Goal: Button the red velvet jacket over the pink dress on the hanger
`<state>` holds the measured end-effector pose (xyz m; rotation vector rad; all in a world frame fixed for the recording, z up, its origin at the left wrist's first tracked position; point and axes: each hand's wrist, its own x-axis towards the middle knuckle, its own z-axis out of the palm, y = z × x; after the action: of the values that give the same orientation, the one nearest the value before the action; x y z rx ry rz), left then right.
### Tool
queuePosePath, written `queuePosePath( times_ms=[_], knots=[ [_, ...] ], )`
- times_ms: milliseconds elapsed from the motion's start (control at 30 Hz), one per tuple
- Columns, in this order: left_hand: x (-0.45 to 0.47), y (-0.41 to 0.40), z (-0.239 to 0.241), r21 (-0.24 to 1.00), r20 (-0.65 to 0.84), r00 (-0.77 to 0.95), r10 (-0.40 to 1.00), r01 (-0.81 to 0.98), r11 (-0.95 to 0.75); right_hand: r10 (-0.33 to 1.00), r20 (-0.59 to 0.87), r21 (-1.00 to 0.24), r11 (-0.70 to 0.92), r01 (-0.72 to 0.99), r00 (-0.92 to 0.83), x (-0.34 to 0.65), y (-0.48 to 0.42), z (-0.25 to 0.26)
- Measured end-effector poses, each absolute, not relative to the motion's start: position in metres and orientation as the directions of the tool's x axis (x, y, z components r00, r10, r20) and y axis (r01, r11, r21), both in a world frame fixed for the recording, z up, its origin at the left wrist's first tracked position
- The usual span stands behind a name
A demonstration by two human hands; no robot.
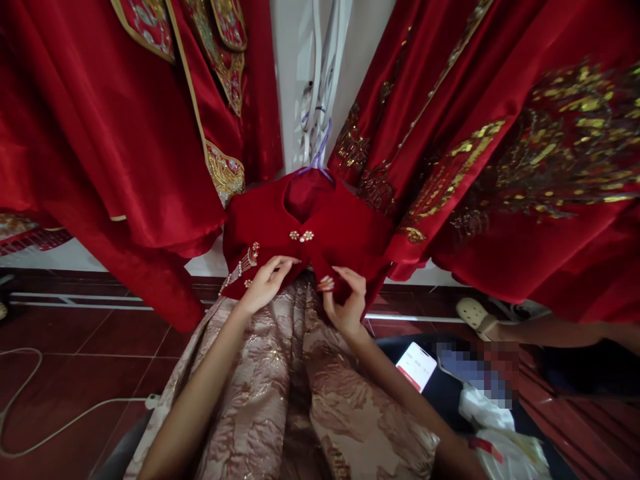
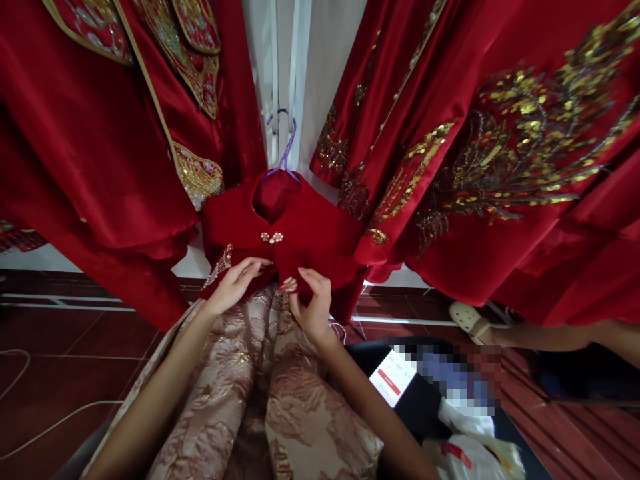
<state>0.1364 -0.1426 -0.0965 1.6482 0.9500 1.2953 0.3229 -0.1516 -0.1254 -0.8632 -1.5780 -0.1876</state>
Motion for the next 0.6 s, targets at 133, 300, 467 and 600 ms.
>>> queuePosePath(
  times_ms=[133, 300, 467, 600],
  knots=[
    [0.152, -0.131, -0.098, 0.959, 0.266, -0.041, 0.963, -0.089, -0.269, 0.54, 0.842, -0.488, 0.746, 0.454, 0.019, 0.31, -0.179, -0.089],
    [0.146, -0.14, -0.099, 0.962, 0.214, -0.193, 0.958, -0.128, -0.241, 0.726, 0.614, -0.668, 0.687, 0.287, -0.309, 0.292, -0.189, -0.073],
    [0.111, -0.138, -0.112, 0.933, 0.287, -0.579, 0.763, -0.011, -0.36, 0.762, 0.475, -0.756, 0.609, 0.239, -0.441, 0.279, -0.17, -0.08],
    [0.088, -0.12, -0.126, 0.939, 0.251, -0.576, 0.778, -0.049, -0.339, 0.79, 0.462, -0.817, 0.556, 0.154, -0.403, 0.266, -0.151, -0.087]
  ],
)
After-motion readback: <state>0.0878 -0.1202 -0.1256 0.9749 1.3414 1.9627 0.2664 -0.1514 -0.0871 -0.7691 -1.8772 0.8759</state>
